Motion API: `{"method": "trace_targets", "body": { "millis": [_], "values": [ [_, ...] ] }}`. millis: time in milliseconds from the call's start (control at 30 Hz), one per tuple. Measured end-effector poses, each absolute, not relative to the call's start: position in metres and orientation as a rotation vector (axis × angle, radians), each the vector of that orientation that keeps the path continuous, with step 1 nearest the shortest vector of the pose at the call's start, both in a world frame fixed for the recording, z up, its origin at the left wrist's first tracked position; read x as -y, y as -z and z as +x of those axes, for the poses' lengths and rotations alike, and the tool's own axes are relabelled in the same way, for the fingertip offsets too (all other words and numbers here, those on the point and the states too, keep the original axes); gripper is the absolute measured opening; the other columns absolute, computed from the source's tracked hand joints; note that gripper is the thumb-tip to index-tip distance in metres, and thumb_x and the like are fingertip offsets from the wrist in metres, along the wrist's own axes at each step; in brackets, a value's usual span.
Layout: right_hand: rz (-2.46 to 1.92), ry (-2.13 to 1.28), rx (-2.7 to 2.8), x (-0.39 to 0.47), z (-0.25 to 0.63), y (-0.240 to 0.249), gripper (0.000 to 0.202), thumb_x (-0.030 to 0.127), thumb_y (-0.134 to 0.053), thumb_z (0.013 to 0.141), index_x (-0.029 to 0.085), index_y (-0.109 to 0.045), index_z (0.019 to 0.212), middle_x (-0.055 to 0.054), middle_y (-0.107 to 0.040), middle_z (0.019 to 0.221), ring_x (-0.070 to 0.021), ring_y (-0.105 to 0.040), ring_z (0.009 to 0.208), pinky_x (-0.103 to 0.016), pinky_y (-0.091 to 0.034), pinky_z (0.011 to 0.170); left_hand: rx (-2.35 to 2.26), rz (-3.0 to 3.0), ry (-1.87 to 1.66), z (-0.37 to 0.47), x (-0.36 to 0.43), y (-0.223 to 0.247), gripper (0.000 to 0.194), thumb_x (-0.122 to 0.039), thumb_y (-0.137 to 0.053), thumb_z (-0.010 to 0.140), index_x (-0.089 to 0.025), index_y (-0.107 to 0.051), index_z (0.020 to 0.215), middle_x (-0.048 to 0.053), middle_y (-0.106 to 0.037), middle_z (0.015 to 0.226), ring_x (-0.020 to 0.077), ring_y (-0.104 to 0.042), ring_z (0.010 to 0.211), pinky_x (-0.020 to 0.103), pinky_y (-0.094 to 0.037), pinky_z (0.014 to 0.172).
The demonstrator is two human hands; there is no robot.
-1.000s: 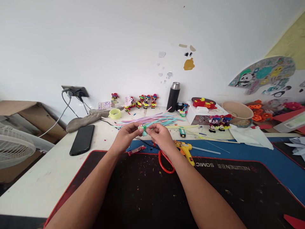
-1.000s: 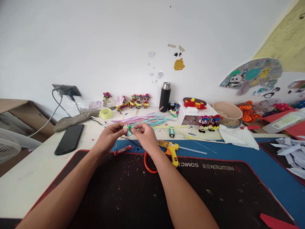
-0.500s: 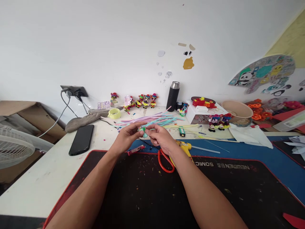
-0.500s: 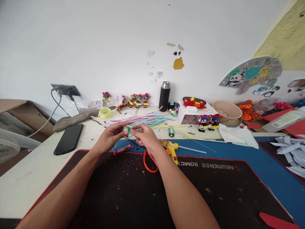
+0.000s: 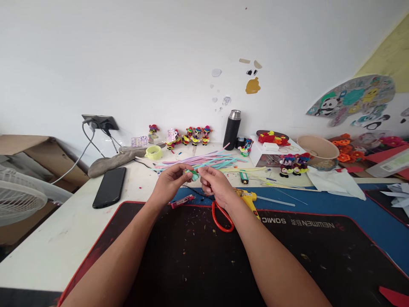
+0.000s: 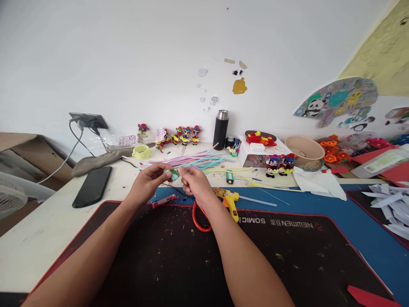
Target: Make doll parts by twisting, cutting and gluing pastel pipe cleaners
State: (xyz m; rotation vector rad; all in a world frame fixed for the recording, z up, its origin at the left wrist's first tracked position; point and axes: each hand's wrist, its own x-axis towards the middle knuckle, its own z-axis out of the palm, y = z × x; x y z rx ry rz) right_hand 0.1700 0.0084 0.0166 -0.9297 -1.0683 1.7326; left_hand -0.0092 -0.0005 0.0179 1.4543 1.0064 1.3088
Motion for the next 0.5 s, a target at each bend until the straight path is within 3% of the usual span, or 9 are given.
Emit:
{"method": "trace_targets", "body": {
  "millis": [133, 300, 500],
  "values": [
    [-0.924, -1.707, 1.122, -0.006, 0.168, -0.017, 0.045, 0.061, -0.074, 0.081, 0.02, -0.06, 0.095, 0.009, -0.047, 0.058, -0.006, -0.037, 0.038, -0.021, -0.016, 0.038, -1.02, 1.416, -1.37, -0.009, 0.0, -0.018, 0.036, -0.046, -0.086, 0.075, -0.019, -0.074, 0.094, 0.001, -0.068, 0.073, 0.0164, -0.064, 0.07, 0.029, -0.053, 0.069],
    [-0.929, -1.535, 1.238, -0.007, 0.161, -0.006, 0.04, 0.054, -0.076, 0.081, 0.02, -0.066, 0.099, 0.009, -0.046, 0.054, -0.007, -0.037, 0.038, -0.022, -0.025, 0.037, -1.044, 1.4, -1.389, -0.009, -0.002, -0.013, 0.035, -0.044, -0.087, 0.073, -0.019, -0.076, 0.093, 0.002, -0.07, 0.08, 0.0147, -0.061, 0.069, 0.028, -0.05, 0.066],
    [-0.917, -1.462, 1.229, -0.01, 0.157, 0.004, 0.035, 0.053, -0.077, 0.08, 0.021, -0.064, 0.087, 0.008, -0.043, 0.056, -0.0073, -0.034, 0.039, -0.024, -0.026, 0.037, -1.04, 1.366, -1.354, -0.007, -0.003, -0.01, 0.031, -0.043, -0.085, 0.076, -0.019, -0.075, 0.093, 0.001, -0.069, 0.076, 0.0155, -0.063, 0.067, 0.029, -0.052, 0.068]
  ]
}}
